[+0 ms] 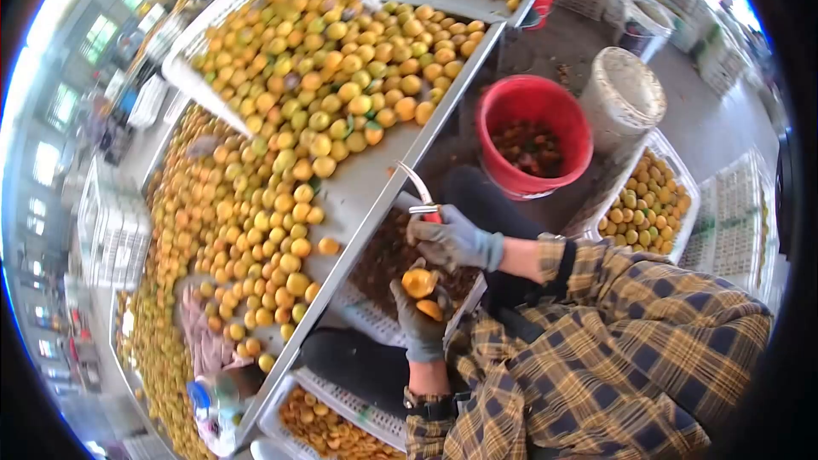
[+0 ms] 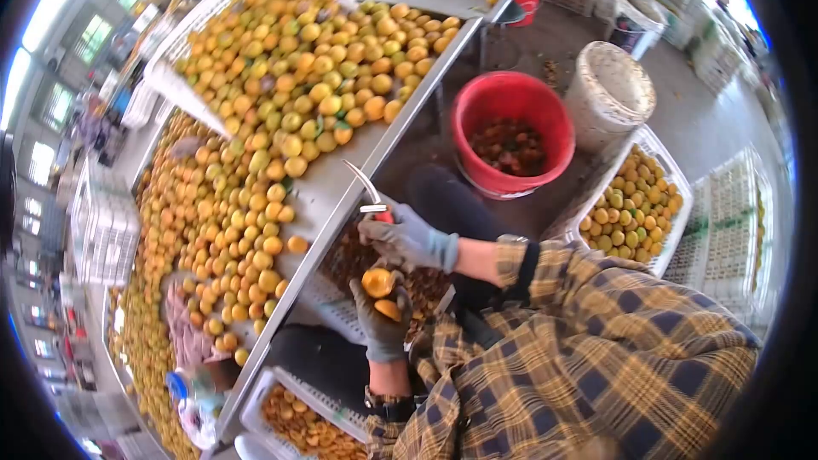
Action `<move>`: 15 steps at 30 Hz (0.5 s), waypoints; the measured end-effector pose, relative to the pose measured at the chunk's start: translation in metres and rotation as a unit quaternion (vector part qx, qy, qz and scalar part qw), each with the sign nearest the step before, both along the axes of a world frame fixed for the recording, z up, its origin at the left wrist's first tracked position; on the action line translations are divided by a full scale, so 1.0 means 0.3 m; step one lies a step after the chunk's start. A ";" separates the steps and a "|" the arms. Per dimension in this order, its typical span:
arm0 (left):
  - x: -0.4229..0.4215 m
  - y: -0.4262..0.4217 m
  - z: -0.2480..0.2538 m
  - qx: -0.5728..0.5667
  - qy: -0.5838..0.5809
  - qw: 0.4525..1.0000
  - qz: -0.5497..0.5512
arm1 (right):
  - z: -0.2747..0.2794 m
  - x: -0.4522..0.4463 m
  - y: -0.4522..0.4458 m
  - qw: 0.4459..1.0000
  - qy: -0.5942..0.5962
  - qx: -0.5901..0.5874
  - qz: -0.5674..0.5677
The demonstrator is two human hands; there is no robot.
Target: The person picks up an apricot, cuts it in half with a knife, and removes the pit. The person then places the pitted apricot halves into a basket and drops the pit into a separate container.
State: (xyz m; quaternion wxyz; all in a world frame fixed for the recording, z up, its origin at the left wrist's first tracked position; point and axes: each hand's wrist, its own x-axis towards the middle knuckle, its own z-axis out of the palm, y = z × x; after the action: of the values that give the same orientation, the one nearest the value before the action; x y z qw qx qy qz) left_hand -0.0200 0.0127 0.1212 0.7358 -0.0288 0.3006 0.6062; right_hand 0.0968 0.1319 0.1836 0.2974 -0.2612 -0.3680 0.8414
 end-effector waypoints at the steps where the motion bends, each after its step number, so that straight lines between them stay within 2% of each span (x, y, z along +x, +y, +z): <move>1: -0.003 0.001 0.012 0.000 0.014 1.000 0.026 | -0.002 0.009 0.000 0.993 -0.075 0.084 0.018; 2: -0.017 -0.021 -0.040 -0.009 0.019 1.000 0.006 | -0.018 0.005 -0.023 0.959 -0.148 0.241 0.000; 3: -0.032 -0.034 -0.072 -0.016 0.025 0.999 -0.018 | -0.032 0.009 -0.042 0.960 -0.146 0.239 0.005; 4: -0.028 -0.073 -0.092 0.053 0.004 0.999 -0.002 | -0.045 0.031 -0.068 0.905 -0.217 0.363 0.048; 5: -0.012 -0.085 -0.074 0.050 0.002 0.999 -0.001 | -0.050 0.038 -0.085 0.826 -0.283 0.480 0.088; 6: 0.012 -0.092 -0.037 0.073 0.239 0.968 0.034 | -0.030 0.039 -0.105 0.781 -0.376 0.470 0.168; 7: 0.027 -0.087 -0.019 0.095 0.462 0.879 0.066 | -0.014 0.036 -0.125 0.751 -0.406 0.485 0.190; 8: 0.011 -0.072 -0.040 0.123 0.384 0.914 0.041 | -0.045 0.034 -0.138 0.739 -0.408 0.499 0.197; 9: 0.004 -0.073 -0.031 0.126 0.385 0.914 0.036 | -0.079 0.028 -0.148 0.727 -0.411 0.513 0.200; 10: 0.001 -0.079 -0.019 0.082 0.230 0.966 0.089 | -0.100 0.027 -0.163 0.727 -0.405 0.527 0.173; 11: 0.000 -0.073 -0.014 0.037 0.067 0.988 0.135 | -0.076 0.026 -0.159 0.722 -0.389 0.553 0.146; 13: -0.020 -0.045 -0.120 -0.007 0.114 0.989 0.098 | -0.138 0.032 -0.130 0.722 -0.343 0.588 0.128; 15: -0.023 -0.050 -0.031 -0.030 -0.042 0.997 0.063 | -0.196 0.022 -0.122 0.722 -0.324 0.605 0.095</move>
State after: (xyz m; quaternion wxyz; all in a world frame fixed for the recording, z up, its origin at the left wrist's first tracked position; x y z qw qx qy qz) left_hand -0.0270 -0.0024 0.1119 0.7065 -0.0947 0.2852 0.6407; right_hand 0.1033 0.0953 0.1248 0.1737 -0.2460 -0.8953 0.3282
